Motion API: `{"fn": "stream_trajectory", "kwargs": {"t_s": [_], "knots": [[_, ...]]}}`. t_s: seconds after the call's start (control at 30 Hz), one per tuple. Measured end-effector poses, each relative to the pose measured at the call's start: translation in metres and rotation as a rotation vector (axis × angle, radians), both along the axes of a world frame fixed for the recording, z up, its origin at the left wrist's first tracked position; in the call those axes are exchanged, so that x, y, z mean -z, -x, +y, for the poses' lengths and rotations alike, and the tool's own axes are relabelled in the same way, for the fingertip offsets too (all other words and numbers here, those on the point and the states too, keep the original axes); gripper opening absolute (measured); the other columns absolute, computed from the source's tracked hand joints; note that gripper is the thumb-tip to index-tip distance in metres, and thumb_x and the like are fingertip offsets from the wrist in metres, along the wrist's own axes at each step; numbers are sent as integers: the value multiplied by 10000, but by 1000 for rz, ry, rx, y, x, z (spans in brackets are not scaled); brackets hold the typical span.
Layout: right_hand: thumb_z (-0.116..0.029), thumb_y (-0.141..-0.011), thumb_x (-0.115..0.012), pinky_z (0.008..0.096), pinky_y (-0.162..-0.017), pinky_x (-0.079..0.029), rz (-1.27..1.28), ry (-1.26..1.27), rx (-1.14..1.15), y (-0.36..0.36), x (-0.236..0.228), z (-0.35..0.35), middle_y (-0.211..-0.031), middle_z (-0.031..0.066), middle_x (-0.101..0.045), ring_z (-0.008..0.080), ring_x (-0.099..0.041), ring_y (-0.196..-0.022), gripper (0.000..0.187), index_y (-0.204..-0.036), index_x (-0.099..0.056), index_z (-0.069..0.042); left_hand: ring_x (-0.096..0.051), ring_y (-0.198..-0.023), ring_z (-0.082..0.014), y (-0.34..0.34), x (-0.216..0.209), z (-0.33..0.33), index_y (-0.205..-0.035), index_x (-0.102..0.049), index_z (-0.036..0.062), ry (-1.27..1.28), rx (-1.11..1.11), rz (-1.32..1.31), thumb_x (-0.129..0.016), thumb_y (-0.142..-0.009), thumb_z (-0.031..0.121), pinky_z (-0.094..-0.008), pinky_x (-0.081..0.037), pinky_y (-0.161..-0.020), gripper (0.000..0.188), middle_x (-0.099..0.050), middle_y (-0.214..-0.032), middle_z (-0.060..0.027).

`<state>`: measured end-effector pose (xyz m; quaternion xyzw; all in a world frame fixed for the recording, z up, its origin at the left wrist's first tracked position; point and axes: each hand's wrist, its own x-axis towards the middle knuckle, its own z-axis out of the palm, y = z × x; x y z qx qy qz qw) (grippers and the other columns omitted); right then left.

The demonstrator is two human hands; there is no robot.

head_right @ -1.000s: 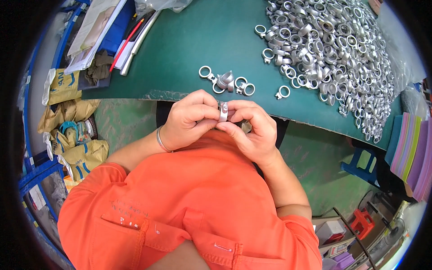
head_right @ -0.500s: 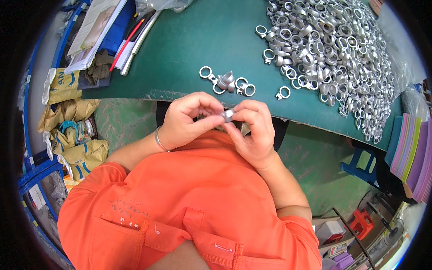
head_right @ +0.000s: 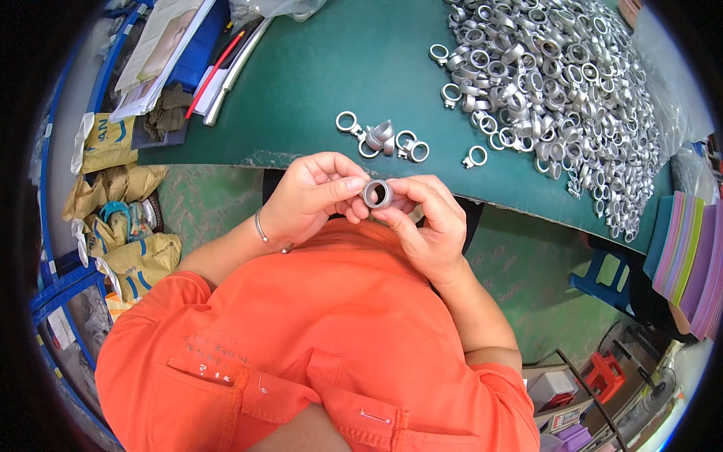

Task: The person assembles small metal fittings by hand, picking up rings and small cylindrical inserts from a large pile on a table and joining them together one by one.

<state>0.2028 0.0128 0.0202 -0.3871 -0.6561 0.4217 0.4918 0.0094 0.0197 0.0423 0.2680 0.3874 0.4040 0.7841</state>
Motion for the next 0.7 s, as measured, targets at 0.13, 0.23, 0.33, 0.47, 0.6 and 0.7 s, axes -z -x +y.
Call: {"fn": "stream_trajectory", "kwargs": {"t_s": [0.13, 0.23, 0.33, 0.47, 0.6, 0.7], "knots": [[20, -714, -751, 250, -607, -495, -13, -40, -45, -4, -3, 0, -869, 103, -635, 160, -607, -724, 281, -973, -643, 17, -658, -737, -162, 0, -2, -2, -953, -614, -34, -66, 14, 68, -621, -882, 34, -270, -562, -662, 98, -660, -891, -126], [28, -714, -740, 265, -613, -494, -7, -81, -45, -5, -1, 0, -865, 113, -641, 184, -611, -728, 261, -957, -646, 15, -658, -790, -165, -2, -3, -5, -931, -631, -34, -233, -49, 101, -633, -855, -17, -269, -561, -704, 77, -659, -919, -130], [59, -723, -708, 270, -613, -496, -36, -133, -64, -7, 1, 1, -857, 115, -643, 196, -615, -729, 231, -941, -648, 11, -655, -844, -176, -3, 5, -5, -908, -652, -22, -613, -97, 215, -649, -828, -50, -269, -555, -730, 85, -659, -945, -131], [79, -736, -674, 293, -644, -501, -153, -149, -111, -15, 0, 6, -871, 122, -639, 231, -618, -761, 195, -916, -641, 12, -652, -819, -181, 9, 3, -3, -859, -671, 1, -993, 52, 680, -683, -766, -53, -270, -534, -696, 108, -664, -937, -109], [39, -713, -689, 381, -828, -454, -515, -218, 236, -17, 4, 24, -979, 148, -609, 324, -577, -931, 335, -1029, -589, -6, -652, -786, -176, 8, 18, -10, -846, -668, -6, -793, 172, 795, -656, -771, -53, -268, -533, -672, 89, -664, -930, -101], [20, -702, -707, 395, -826, -443, -556, -276, 247, -11, 10, 37, -969, 136, -614, 321, -578, -915, 397, -1070, -562, -12, -655, -807, -153, 2, 19, -12, -902, -651, -21, -689, 210, 708, -617, -822, -55, -253, -543, -700, 92, -645, -944, -97]]}}
